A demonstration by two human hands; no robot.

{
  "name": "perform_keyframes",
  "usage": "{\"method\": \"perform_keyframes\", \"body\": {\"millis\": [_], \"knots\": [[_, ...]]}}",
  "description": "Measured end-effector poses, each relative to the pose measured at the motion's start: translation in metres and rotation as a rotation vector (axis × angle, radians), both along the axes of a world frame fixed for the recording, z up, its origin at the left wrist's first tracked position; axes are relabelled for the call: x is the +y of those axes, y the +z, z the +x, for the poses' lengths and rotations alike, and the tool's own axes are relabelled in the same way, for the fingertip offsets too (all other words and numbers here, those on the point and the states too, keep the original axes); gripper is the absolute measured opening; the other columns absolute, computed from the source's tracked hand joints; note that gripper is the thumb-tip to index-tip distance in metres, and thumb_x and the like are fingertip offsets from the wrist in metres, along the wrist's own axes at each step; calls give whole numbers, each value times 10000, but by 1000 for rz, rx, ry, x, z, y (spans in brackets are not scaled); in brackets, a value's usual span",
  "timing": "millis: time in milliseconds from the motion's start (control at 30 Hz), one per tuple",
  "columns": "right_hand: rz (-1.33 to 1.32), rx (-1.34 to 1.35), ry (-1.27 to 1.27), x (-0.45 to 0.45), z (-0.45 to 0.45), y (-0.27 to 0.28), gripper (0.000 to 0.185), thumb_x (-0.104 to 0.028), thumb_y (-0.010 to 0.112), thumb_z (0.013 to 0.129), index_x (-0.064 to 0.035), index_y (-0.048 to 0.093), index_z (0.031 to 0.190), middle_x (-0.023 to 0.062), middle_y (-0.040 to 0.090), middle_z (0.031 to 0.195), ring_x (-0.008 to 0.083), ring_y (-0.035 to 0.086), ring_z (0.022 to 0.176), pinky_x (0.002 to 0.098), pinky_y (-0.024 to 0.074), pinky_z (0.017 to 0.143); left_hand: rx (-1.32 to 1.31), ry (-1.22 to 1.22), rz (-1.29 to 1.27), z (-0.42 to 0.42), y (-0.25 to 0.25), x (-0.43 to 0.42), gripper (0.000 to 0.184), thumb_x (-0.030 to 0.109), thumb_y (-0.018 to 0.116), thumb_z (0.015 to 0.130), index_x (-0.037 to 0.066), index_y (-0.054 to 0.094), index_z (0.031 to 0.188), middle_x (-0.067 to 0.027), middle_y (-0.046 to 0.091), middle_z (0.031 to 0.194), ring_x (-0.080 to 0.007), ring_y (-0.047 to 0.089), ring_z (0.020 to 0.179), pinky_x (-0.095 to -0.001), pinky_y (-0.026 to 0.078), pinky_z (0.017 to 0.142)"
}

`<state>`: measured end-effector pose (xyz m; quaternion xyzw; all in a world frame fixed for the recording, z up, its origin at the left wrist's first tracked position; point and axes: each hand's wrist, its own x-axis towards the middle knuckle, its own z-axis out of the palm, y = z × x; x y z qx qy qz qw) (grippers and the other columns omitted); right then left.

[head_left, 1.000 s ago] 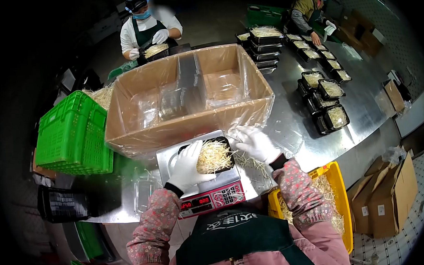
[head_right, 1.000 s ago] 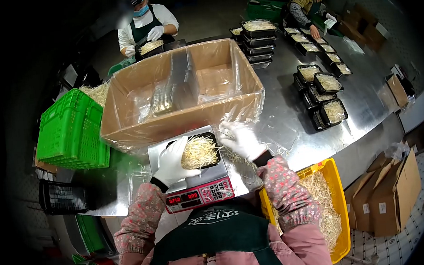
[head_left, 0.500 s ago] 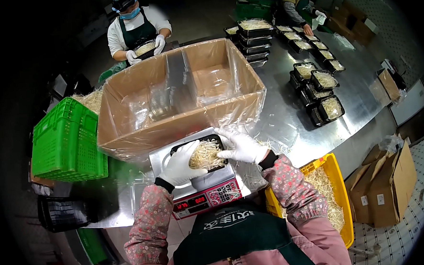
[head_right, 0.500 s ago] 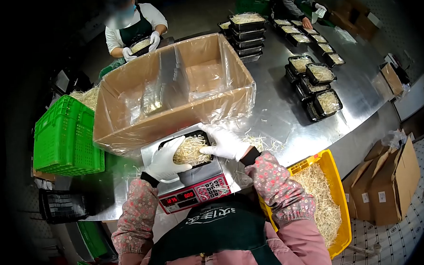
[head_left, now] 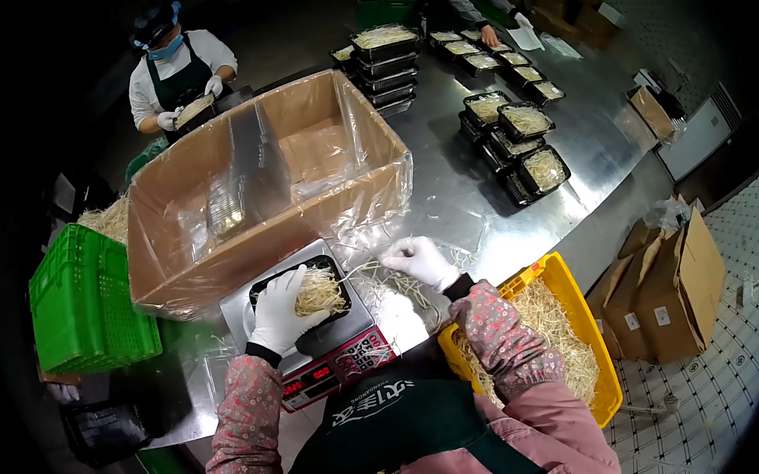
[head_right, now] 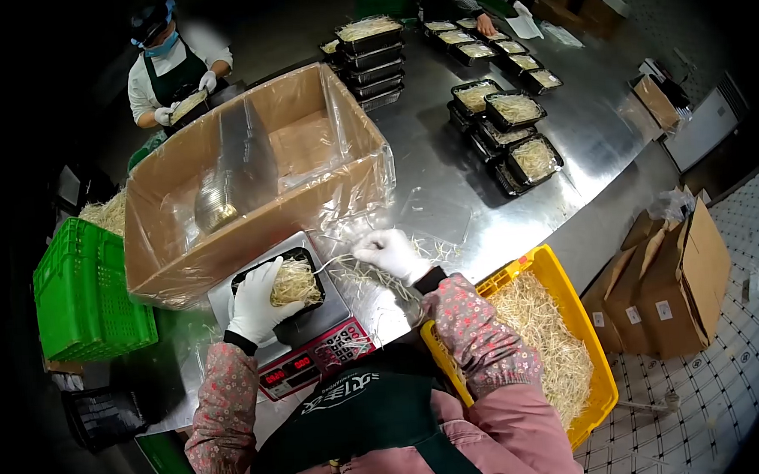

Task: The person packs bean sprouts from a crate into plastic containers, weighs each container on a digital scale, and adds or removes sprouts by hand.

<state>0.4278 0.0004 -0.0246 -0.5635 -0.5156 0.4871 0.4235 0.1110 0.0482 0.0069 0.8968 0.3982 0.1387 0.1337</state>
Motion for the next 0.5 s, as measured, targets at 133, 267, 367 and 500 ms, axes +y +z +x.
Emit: {"method": "perform_keyframes", "body": {"millis": [133,267,367,500], "knots": [[-178,-548,57,4,88,-44,617,-338,801,794,-55,619,1311,162,688,1190,260,688,1016,335,533,899,-42,8,-19,-21,34,-9,912,428,832,691,25,456,1417,-170,528,1363,-344,494,1254,-446,397,1055],[-258,-988,-343,27,199,-127,1266,-462,931,532,-66,270,1536,274,268,1567,372,293,1454,394,329,1159,-366,322,-180,-60,51,-20,742,228,804,780,11,478,1410,-179,511,1407,-317,507,1285,-379,385,1096],[-571,-1117,-172,34,196,-100,1363,-469,966,440,-81,256,1537,262,300,1547,383,295,1443,396,332,1162,-617,488,-228,-96,51,-28,593,123,724,855,15,514,1398,-134,555,1369,-220,539,1249,-323,403,1074],[-481,-1111,-203,29,184,-85,1020,-383,972,481,-45,551,1347,213,630,1261,317,600,1200,376,486,1030,-859,639,-373,-132,35,-49,512,58,657,918,14,508,1406,-120,576,1352,-171,561,1204,-295,428,1045]]}}
